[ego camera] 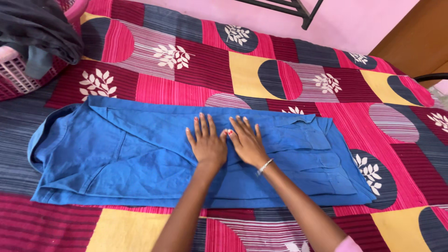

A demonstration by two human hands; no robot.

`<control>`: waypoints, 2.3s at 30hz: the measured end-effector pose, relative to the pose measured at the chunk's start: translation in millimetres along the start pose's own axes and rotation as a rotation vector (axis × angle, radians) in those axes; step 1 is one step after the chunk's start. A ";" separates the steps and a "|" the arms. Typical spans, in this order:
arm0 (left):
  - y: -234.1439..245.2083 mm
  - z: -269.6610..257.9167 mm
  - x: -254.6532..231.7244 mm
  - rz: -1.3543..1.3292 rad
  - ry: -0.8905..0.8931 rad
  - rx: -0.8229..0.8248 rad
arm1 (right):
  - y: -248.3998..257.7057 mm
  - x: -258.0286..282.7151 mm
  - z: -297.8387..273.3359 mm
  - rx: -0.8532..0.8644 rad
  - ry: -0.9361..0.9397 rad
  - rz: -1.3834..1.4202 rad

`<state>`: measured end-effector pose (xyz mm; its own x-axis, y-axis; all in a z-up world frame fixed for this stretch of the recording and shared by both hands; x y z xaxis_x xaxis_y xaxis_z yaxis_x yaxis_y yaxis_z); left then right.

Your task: The person buttons a blue shirt laid on a patterned bedsheet, then folds the shirt in half lengthwise and rolls it into a compact bundle. The folded shirt remains on the bed at the end of the clip.

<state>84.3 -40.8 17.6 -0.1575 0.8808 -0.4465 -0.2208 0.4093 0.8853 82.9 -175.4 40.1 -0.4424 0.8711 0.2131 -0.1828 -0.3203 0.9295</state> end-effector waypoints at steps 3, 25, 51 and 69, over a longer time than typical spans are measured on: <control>2.0 -14.4 -1.8 0.049 -0.079 -0.146 | -8.7 -45.8 -9.5 0.130 -0.071 -0.162; 3.7 -20.8 -1.9 0.142 -0.103 -0.175 | 95.4 -305.0 -115.3 -0.143 -0.694 -0.156; -12.2 -9.5 -2.3 0.249 -0.092 -0.002 | 122.9 -231.0 -108.3 -0.193 -0.263 -0.371; 23.9 -84.4 -20.6 0.082 -0.661 0.197 | 28.3 -271.8 -91.3 0.398 -0.467 -0.070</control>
<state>1.1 -69.3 37.1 0.4667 0.8454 -0.2600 -0.0441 0.3158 0.9478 117.8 -455.2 -19.0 0.0067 0.9848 0.1735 0.1837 -0.1718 0.9679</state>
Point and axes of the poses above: each hand's wrist, its own z-axis towards the middle knuckle, its own y-axis out of the back of the hand, x = y × z, the point moved 9 cm from there along z, towards the middle knuckle, and after that the axes turned 8 degrees about y, right-handed, at the moved point
